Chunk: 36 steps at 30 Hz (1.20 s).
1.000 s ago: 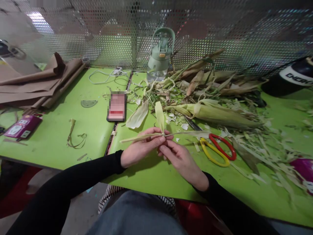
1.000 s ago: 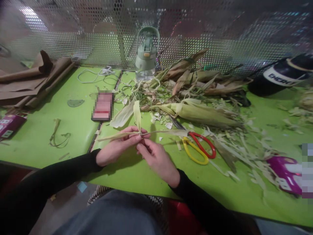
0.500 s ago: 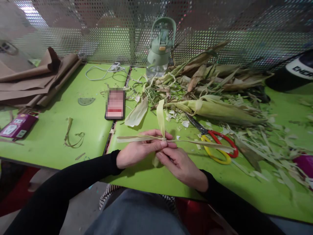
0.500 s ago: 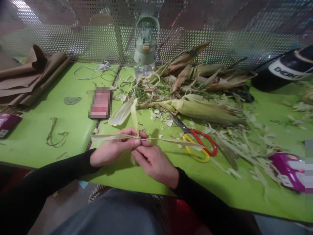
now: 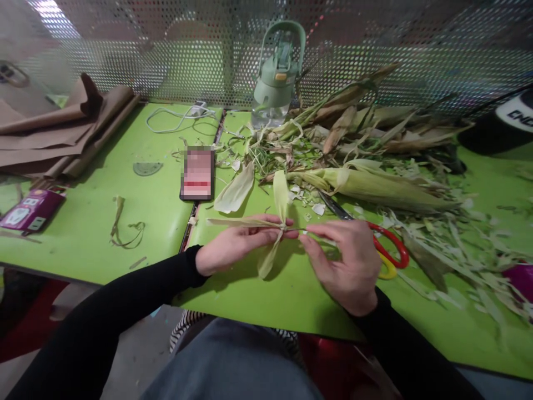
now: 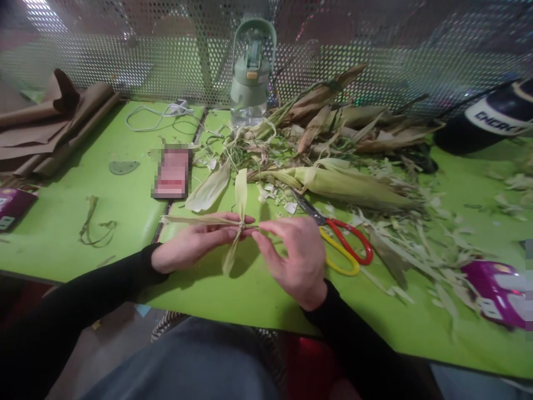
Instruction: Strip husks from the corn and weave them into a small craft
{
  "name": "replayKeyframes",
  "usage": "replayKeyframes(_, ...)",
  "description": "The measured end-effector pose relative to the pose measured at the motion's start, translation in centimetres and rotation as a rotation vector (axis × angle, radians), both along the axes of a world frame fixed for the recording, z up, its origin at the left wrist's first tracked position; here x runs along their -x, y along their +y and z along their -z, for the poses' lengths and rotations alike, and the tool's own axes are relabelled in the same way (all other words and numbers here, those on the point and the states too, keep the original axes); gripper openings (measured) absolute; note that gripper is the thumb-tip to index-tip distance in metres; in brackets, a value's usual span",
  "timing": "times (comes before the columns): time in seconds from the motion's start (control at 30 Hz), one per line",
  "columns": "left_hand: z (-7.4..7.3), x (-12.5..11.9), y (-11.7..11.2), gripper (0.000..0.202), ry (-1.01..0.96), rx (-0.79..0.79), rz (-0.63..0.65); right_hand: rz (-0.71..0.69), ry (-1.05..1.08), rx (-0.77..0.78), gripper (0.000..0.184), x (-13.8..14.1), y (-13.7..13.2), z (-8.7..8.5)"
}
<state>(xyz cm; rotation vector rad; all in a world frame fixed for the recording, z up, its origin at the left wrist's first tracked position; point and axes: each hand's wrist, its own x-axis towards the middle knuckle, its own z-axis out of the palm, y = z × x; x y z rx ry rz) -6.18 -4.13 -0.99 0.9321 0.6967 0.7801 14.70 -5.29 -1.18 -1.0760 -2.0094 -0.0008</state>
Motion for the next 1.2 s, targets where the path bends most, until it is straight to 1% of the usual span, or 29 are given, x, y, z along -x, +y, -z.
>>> replayKeyframes(0.03, 0.0, 0.1, 0.1, 0.028, 0.017, -0.017, 0.001, 0.016, -0.032, -0.009, 0.017, -0.1, 0.2, 0.0)
replayKeyframes(0.07, 0.0, 0.1, 0.2, 0.030, 0.037, -0.035, -0.005, 0.001, -0.058, 0.031, 0.023, -0.1, 0.4, 0.0)
replayKeyframes(0.1, 0.1, 0.2, 0.3, 0.030, 0.065, -0.056, -0.016, -0.030, -0.073, 0.102, 0.024, -0.1, 0.6, 0.1)
replayKeyframes(0.17, 0.4, 0.3, 0.5, 0.030, 0.133, -0.106, -0.031, -0.087, -0.079, 0.239, 0.018, 0.0, 0.8, 0.2)
replayKeyframes(0.23, 0.9, 0.4, 0.7, 0.028, 0.194, -0.166, -0.031, -0.102, -0.078, 0.292, 0.013, 0.1, 0.7, 0.2)
replayKeyframes(0.3, 1.4, 0.4, 0.8, 0.026, 0.229, -0.246, -0.046, -0.107, -0.072, 0.283, 0.014, 0.3, 0.5, 0.1)
replayKeyframes(0.43, 2.0, 0.2, 0.9, 0.018, 0.276, -0.450, -0.140, -0.154, -0.088, 0.272, 0.016, 0.7, 0.0, -0.1)
replayKeyframes(0.47, 2.0, 0.1, 0.8, 0.019, 0.272, -0.457, -0.133, -0.168, -0.095, 0.272, 0.017, 0.8, -0.1, -0.1)
replayKeyframes(0.6, 1.7, 0.1, 0.5, 0.030, 0.236, -0.350, -0.007, -0.199, -0.102, 0.260, 0.020, 1.0, -0.5, -0.1)
replayKeyframes(0.63, 1.7, 0.1, 0.5, 0.031, 0.243, -0.363, 0.000, -0.198, -0.104, 0.253, 0.021, 1.0, -0.6, -0.1)
replayKeyframes(0.73, 1.7, 0.1, 0.5, 0.029, 0.278, -0.491, -0.025, -0.175, -0.112, 0.237, 0.022, 1.0, -0.9, -0.2)
replayKeyframes(0.8, 1.8, 0.0, 0.5, 0.027, 0.306, -0.529, -0.029, -0.179, -0.128, 0.199, 0.024, 1.2, -1.1, -0.2)
replayKeyframes(0.9, 1.7, -0.1, 0.3, 0.027, 0.334, -0.460, -0.035, -0.222, -0.151, 0.114, 0.028, 1.5, -1.4, 0.0)
replayKeyframes(0.97, 1.4, -0.1, 0.2, 0.031, 0.306, -0.392, -0.041, -0.260, -0.138, 0.105, 0.029, 1.6, -1.5, 0.0)
replayKeyframes(1.0, 1.2, -0.1, 0.2, 0.035, 0.290, -0.361, -0.028, -0.291, -0.116, 0.134, 0.029, 1.6, -1.5, -0.1)
replayKeyframes(1.07, 0.6, 0.1, 0.4, 0.043, 0.272, -0.299, 0.043, -0.351, -0.040, 0.242, 0.029, 1.1, -1.3, -0.5)
replayKeyframes(1.13, 0.2, 0.3, 0.6, 0.049, 0.275, -0.252, 0.138, -0.321, 0.058, 0.323, 0.026, 0.4, -0.8, -1.1)
replayKeyframes(1.2, -0.1, 0.4, 0.8, 0.052, 0.271, -0.236, 0.218, -0.170, 0.110, 0.293, 0.023, -0.3, -0.3, -1.5)
